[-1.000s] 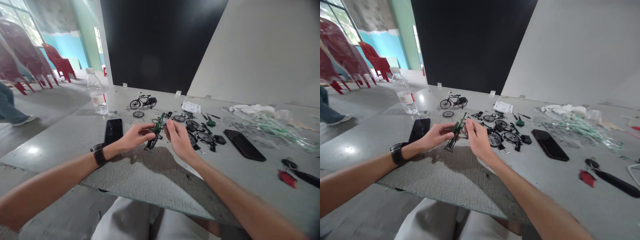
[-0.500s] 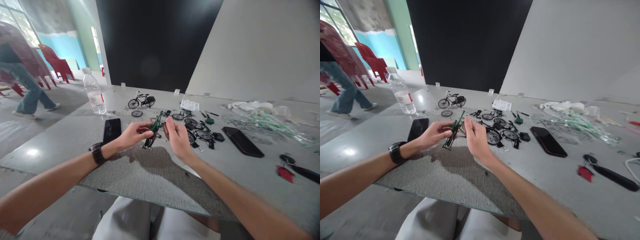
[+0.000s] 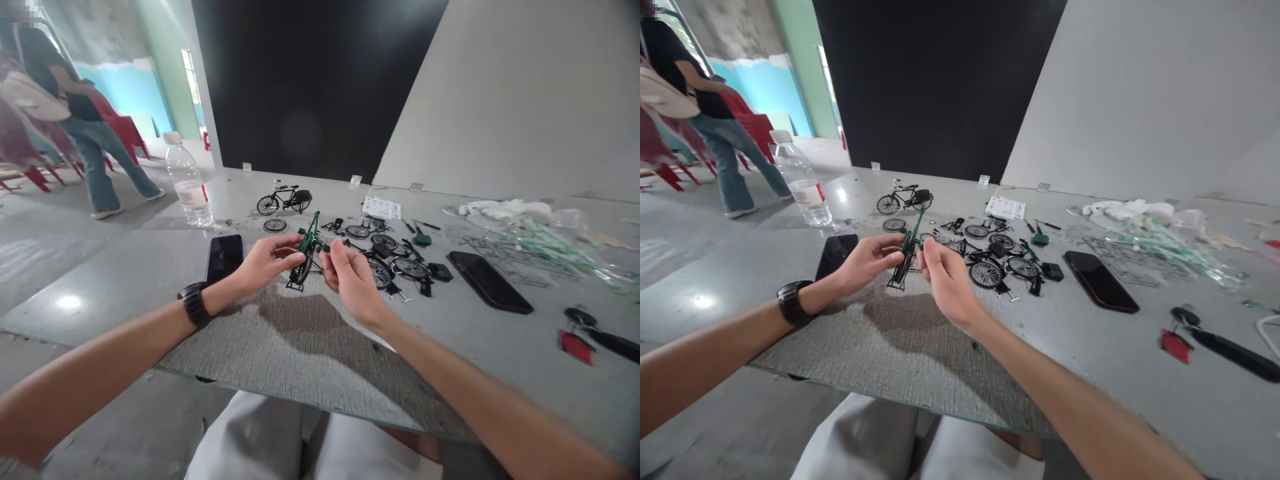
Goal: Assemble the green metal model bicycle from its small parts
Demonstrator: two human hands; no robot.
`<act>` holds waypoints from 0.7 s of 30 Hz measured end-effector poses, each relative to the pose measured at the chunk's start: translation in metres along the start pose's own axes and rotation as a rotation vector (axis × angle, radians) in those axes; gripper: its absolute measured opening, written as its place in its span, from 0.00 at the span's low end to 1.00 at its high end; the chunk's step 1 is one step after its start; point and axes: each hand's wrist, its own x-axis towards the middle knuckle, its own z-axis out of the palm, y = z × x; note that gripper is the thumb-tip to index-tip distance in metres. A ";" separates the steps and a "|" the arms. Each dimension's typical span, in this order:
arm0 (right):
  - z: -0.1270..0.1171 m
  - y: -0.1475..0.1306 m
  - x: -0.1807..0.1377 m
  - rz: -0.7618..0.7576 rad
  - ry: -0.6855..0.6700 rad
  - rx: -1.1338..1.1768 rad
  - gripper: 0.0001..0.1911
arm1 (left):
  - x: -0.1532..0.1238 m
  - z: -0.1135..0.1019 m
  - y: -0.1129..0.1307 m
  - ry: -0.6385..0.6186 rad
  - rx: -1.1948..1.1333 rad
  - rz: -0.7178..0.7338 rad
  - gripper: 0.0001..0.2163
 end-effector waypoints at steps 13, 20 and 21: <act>-0.022 0.013 0.008 -0.157 -0.239 -0.732 0.35 | -0.003 0.005 -0.004 0.017 -0.224 -0.092 0.24; -0.025 0.009 0.008 -0.204 -0.163 -0.718 0.23 | -0.001 0.002 -0.010 0.086 -0.205 -0.065 0.24; -0.026 0.009 0.008 -0.200 -0.147 -0.710 0.22 | -0.001 0.001 -0.011 0.088 -0.206 -0.059 0.25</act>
